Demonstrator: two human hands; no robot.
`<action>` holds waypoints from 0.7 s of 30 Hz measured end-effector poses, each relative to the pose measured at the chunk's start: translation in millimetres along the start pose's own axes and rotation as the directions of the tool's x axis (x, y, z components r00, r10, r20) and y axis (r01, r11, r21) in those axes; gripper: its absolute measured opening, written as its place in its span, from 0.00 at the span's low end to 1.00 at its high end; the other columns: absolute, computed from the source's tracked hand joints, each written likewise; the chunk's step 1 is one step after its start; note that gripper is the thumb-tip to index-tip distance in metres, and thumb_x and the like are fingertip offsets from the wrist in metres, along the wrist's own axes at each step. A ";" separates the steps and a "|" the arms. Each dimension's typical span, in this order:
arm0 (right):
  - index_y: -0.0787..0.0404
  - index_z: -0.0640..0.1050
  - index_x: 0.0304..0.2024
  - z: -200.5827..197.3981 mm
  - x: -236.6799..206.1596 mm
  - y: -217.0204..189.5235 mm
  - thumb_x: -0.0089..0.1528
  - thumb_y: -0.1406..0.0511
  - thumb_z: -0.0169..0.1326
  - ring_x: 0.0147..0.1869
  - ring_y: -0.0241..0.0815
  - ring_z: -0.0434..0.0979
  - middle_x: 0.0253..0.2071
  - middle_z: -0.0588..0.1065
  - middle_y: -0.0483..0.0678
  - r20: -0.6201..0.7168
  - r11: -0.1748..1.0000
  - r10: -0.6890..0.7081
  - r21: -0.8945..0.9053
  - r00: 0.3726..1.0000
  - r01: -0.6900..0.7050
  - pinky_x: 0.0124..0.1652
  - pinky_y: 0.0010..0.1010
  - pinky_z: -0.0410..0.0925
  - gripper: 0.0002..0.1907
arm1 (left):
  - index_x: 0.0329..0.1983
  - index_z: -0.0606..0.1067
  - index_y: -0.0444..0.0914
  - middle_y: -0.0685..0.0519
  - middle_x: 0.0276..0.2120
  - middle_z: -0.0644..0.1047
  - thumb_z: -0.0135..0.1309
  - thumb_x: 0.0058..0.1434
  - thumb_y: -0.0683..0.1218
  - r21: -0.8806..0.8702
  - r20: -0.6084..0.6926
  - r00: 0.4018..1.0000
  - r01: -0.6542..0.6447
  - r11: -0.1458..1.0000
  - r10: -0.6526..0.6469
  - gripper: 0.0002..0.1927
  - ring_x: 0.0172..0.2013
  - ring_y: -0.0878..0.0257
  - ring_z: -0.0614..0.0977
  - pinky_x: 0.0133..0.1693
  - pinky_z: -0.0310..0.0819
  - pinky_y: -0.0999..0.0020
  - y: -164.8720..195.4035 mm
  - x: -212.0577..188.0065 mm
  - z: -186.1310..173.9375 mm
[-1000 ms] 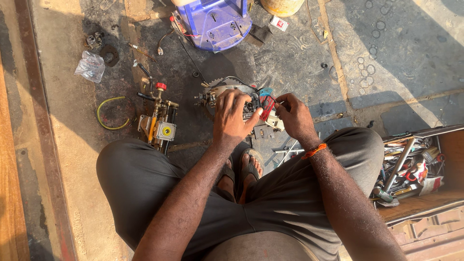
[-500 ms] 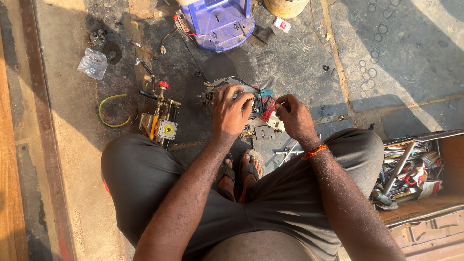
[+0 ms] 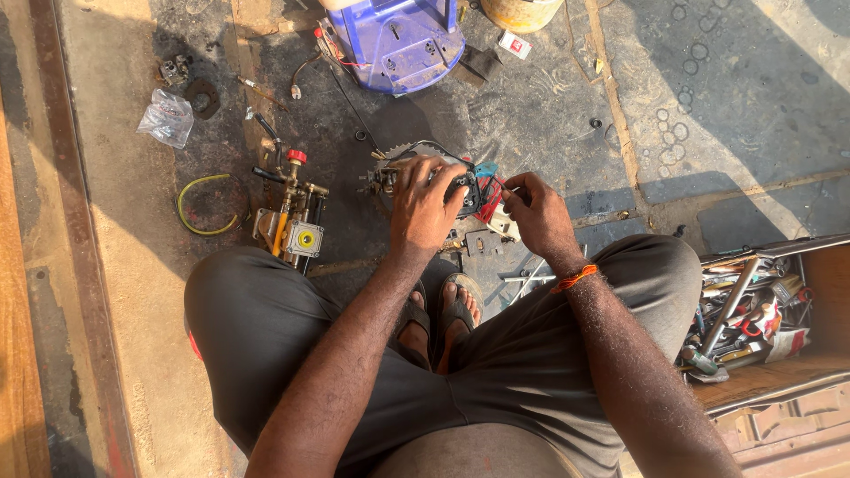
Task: The person sits on the floor and uses a screwdriver to tighten screws on a small engine block. They rotate the engine to access different sides and continue adjusting fasteners throughout the clip.
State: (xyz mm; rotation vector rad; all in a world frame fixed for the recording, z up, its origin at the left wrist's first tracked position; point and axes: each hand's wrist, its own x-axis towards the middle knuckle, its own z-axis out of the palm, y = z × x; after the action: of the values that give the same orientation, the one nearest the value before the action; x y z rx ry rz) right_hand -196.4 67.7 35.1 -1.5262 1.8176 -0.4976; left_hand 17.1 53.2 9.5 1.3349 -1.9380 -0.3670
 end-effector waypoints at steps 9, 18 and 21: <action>0.61 0.76 0.53 -0.2 -0.6 -2.3 0.71 0.57 0.51 0.41 0.38 0.83 0.37 0.81 0.49 0.009 1.000 0.001 0.000 1.000 -0.001 0.43 0.36 0.75 0.16 | 0.49 0.79 0.44 0.53 0.51 0.74 0.62 0.66 0.44 0.027 -0.005 1.000 -0.018 0.999 0.018 0.09 0.62 0.53 0.71 0.65 0.66 0.49 2.9 -1.5 3.2; 0.61 0.76 0.54 0.6 -1.4 -2.4 0.70 0.57 0.51 0.41 0.38 0.83 0.38 0.81 0.49 0.004 1.000 0.003 0.003 1.000 -0.003 0.43 0.36 0.75 0.16 | 0.43 0.74 0.42 0.52 0.47 0.75 0.66 0.63 0.46 -0.016 -0.035 0.999 -0.023 1.000 0.022 0.12 0.60 0.50 0.74 0.62 0.68 0.47 -0.7 4.7 1.8; 0.61 0.76 0.54 0.8 -0.8 -2.3 0.71 0.57 0.51 0.41 0.38 0.83 0.38 0.81 0.50 0.006 1.000 0.002 0.006 1.000 -0.002 0.43 0.37 0.76 0.16 | 0.43 0.74 0.41 0.51 0.45 0.76 0.66 0.64 0.47 -0.034 -0.016 1.000 -0.006 0.999 0.005 0.12 0.57 0.50 0.75 0.59 0.69 0.47 -0.5 6.4 -1.3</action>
State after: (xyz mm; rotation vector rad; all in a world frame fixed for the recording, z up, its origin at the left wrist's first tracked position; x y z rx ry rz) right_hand -194.3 68.1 36.4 -1.5203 1.8109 -0.4971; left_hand 17.3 47.4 12.7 1.3069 -1.9136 -0.3836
